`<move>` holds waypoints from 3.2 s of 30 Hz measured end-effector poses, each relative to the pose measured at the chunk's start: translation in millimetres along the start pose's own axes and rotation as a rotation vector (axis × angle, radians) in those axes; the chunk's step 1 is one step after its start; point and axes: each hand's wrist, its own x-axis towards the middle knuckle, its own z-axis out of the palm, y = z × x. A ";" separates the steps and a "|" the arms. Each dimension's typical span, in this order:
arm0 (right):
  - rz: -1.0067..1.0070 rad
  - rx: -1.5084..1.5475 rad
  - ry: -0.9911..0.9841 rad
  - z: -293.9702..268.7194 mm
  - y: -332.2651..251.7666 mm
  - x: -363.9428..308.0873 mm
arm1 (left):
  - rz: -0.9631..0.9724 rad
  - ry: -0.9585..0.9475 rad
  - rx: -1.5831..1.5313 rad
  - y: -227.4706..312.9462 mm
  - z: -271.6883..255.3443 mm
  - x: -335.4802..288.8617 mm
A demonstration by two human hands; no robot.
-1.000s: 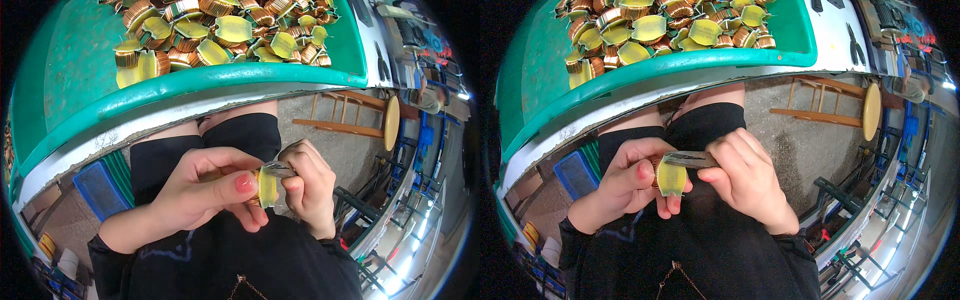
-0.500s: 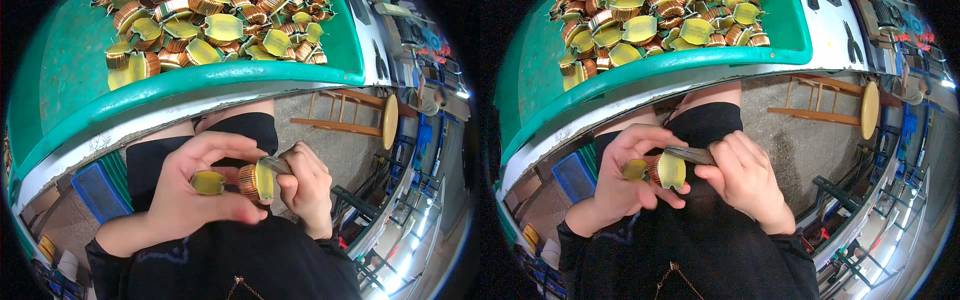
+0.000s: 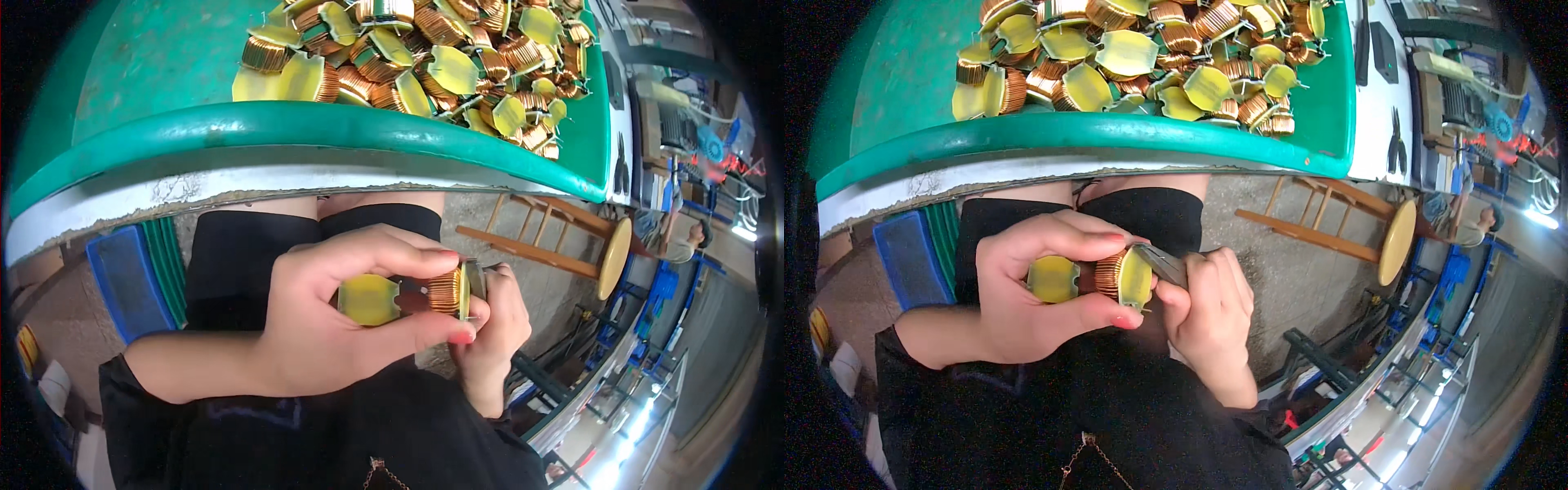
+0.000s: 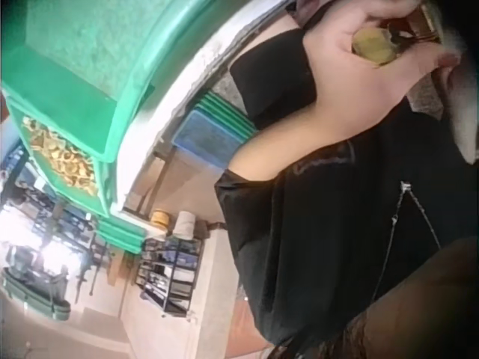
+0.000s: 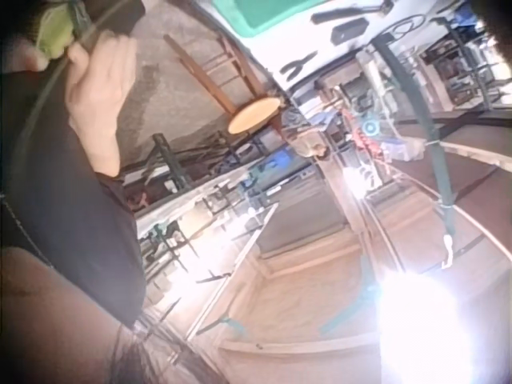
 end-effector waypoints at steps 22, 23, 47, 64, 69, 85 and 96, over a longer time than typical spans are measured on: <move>-0.124 -0.051 0.109 10.8 -1.1 2.2 | -0.033 -0.006 -0.116 7.4 -7.3 0.1; -0.119 -0.055 0.103 10.9 -0.4 1.3 | -0.030 -0.010 -0.110 6.8 -7.7 0.1; -0.124 0.007 0.102 17.1 8.5 2.6 | -0.045 -0.022 -0.060 3.9 -5.2 0.2; -0.149 0.358 -0.022 3.5 8.9 -5.9 | -0.017 -0.073 -0.079 1.3 -6.6 3.5; -0.206 0.337 -0.020 3.4 9.1 -1.9 | -0.001 -0.096 -0.054 1.5 -8.8 2.5; -0.228 0.274 -0.006 1.0 10.8 -3.0 | 0.035 -0.101 0.005 2.7 -9.6 5.8; -0.182 0.233 -0.013 -2.9 10.7 -5.9 | 0.064 -0.095 0.020 3.5 -7.9 7.4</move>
